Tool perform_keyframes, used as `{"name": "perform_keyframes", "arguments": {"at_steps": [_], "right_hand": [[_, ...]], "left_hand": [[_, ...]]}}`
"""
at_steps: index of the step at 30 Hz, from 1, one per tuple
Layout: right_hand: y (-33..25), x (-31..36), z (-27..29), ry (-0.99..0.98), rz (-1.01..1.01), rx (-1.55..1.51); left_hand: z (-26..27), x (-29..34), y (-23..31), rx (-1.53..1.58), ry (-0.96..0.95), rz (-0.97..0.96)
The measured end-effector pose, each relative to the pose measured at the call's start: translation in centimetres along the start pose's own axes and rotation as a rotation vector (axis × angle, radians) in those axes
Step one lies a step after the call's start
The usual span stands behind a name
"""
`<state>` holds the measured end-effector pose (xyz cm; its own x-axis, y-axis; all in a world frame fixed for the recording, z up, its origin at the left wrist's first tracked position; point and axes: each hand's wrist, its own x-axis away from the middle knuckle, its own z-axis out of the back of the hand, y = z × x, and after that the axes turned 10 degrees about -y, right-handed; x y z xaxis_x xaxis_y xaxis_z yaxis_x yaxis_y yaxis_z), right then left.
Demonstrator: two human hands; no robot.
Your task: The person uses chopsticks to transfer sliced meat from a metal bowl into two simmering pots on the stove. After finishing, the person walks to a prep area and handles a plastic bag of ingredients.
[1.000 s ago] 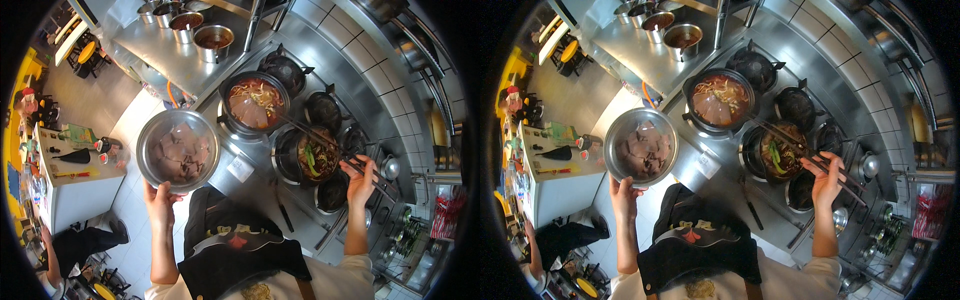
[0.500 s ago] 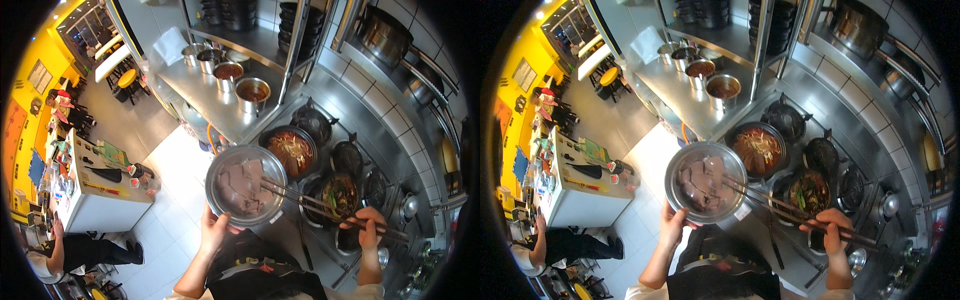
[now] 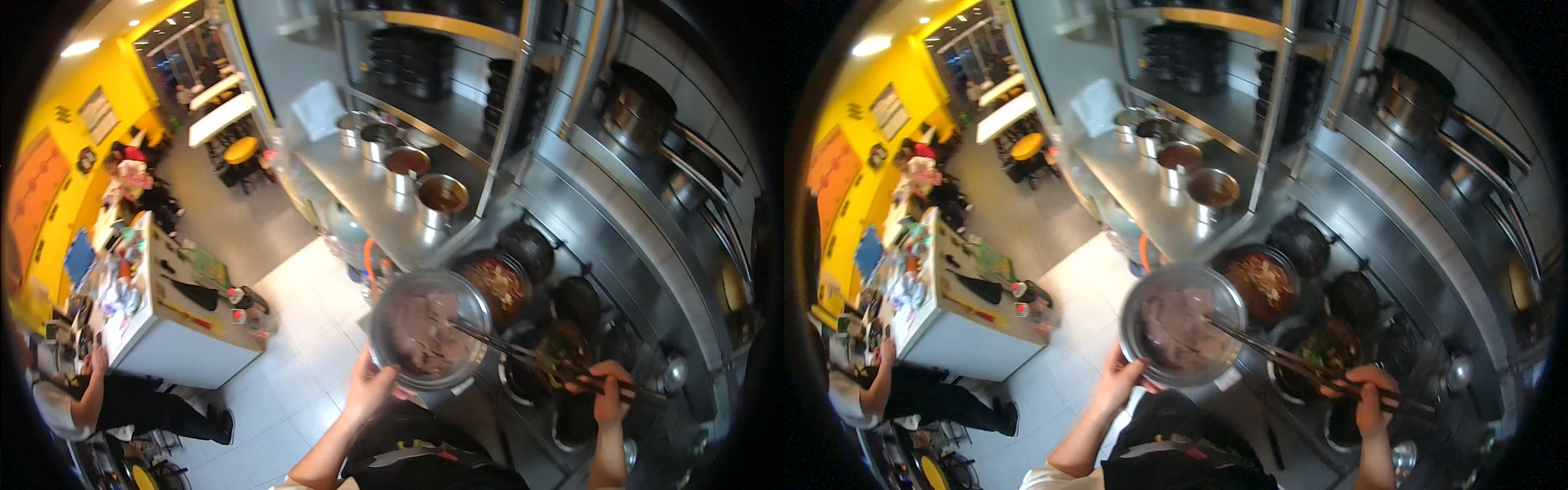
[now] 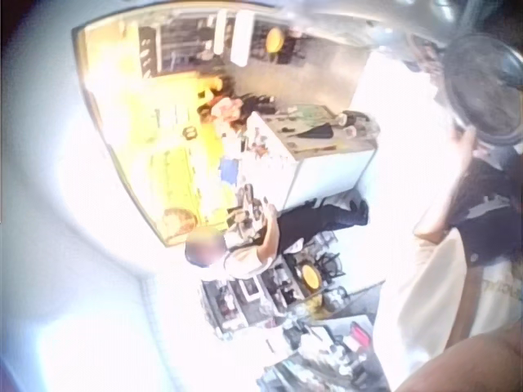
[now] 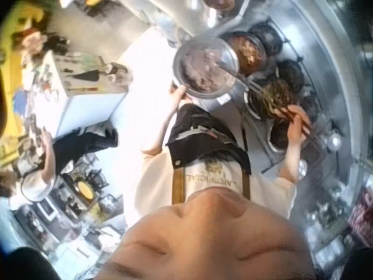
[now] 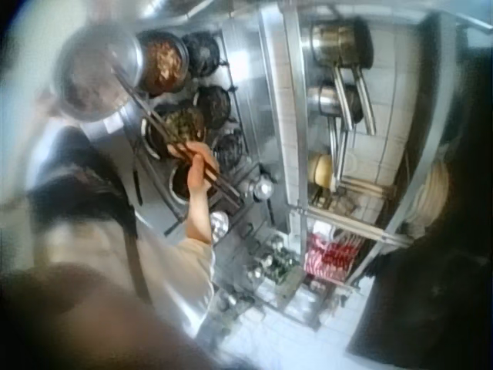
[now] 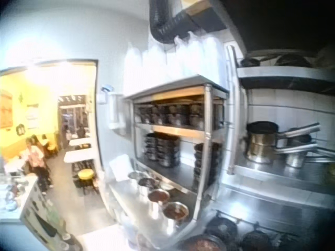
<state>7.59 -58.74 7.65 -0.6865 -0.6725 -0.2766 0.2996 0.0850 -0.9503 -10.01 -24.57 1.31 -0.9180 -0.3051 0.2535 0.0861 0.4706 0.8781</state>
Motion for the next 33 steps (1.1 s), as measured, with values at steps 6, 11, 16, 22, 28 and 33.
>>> {"name": "perform_keyframes", "arguments": {"at_steps": [6, 11, 16, 22, 28, 33], "right_hand": [[0.2, -0.8, -0.9, 0.317, -0.147, -0.058], [-1.4, -1.7, 0.0, 0.063, -0.103, -0.164], [-1.1, -2.0, 0.1, 0.144, -0.131, -0.258], [-1.1, -2.0, 0.5, 0.164, -0.068, -0.253], [0.4, -1.0, 0.8, 0.404, -0.199, -0.098], [0.0, -0.8, 1.1, 0.24, -0.09, -0.163]], "left_hand": [[0.7, -0.5, -0.8, 0.001, -0.134, 0.032], [0.9, -0.8, -1.5, 0.041, -0.163, 0.047], [1.1, -1.0, -1.3, 0.031, -0.199, 0.035], [0.8, -1.2, -1.3, 0.01, -0.147, 0.066], [0.1, -0.7, -0.4, 0.019, -0.151, 0.001], [-0.6, -0.4, 0.8, 0.008, -0.163, 0.0]]}}
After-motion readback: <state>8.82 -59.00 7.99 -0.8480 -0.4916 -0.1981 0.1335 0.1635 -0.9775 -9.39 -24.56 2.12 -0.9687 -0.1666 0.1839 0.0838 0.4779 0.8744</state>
